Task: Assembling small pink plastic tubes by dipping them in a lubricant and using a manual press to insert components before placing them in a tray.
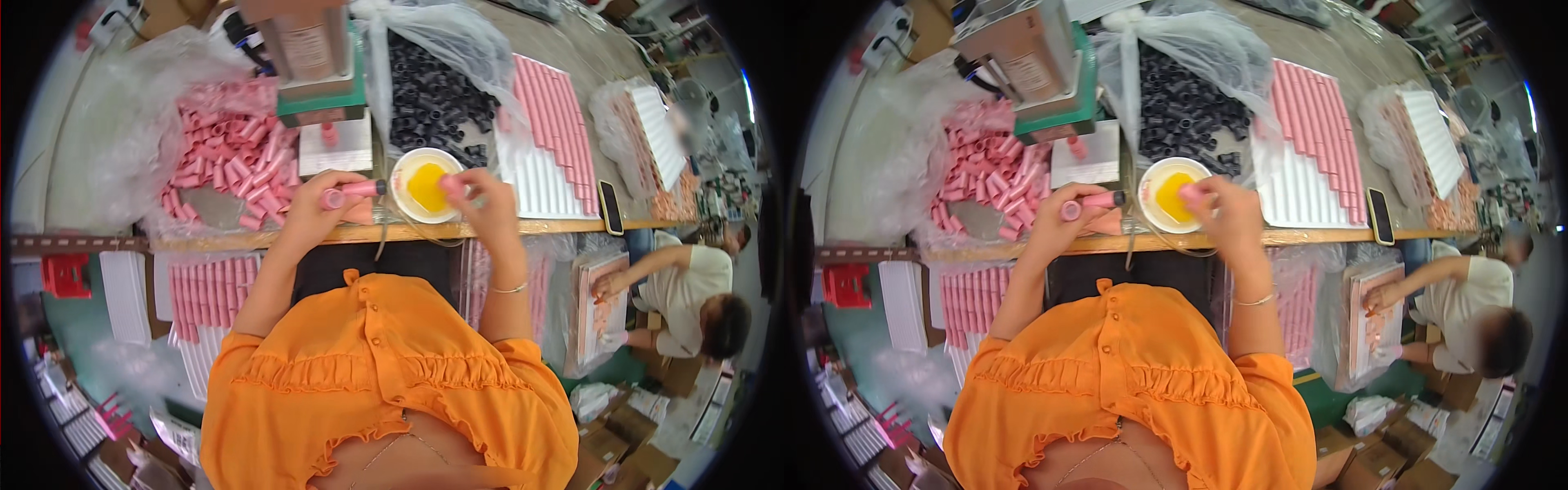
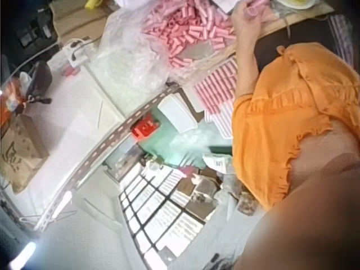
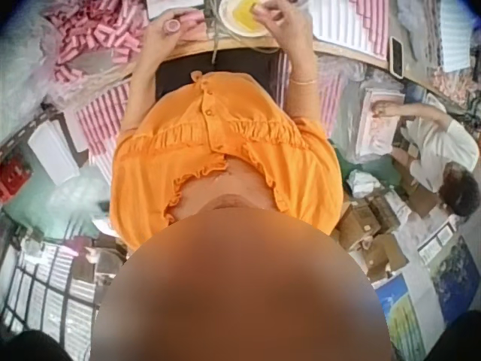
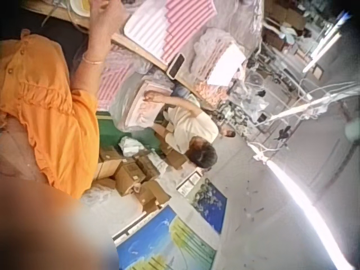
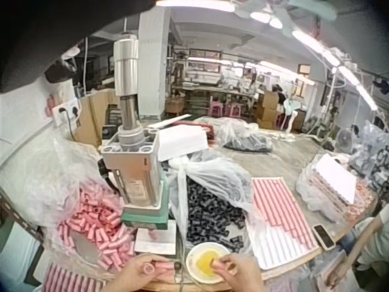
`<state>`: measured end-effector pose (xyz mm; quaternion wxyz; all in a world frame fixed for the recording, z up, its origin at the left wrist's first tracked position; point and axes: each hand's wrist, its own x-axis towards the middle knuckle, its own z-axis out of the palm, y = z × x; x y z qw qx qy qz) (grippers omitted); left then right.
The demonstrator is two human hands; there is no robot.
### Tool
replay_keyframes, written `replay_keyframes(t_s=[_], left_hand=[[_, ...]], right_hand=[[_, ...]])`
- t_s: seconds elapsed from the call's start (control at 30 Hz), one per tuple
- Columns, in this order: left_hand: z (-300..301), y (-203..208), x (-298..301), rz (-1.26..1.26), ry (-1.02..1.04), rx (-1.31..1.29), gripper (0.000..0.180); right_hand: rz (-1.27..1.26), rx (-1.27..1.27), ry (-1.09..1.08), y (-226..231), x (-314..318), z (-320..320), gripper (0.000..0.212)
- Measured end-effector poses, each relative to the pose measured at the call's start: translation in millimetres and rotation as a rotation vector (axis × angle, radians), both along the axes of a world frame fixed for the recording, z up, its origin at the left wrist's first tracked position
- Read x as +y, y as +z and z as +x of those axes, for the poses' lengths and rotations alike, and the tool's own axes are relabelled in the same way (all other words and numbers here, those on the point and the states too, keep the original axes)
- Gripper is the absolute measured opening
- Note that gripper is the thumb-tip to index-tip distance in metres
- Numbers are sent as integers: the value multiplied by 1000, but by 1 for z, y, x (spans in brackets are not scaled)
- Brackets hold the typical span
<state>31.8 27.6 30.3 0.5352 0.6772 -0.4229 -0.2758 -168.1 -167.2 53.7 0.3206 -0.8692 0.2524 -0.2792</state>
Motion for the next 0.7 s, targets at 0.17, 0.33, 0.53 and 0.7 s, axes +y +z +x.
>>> replay_keyframes(t_s=[0.17, 0.33, 0.53, 0.7], left_hand=[[11, -6, 11, 14, -8, -204, 23], [16, -10, 11, -101, 13, 170, 19], [71, -29, -15, -197, 442, -591, 28], [97, -55, -30, -22, 267, -409, 34]], right_hand=[[-194, 49, 356, -7, 35, 59, 22], [-261, 70, 429, -1, 44, 82, 24], [25, 91, 338, -40, 20, 127, 24], [-204, 97, 183, -50, 27, 180, 36]])
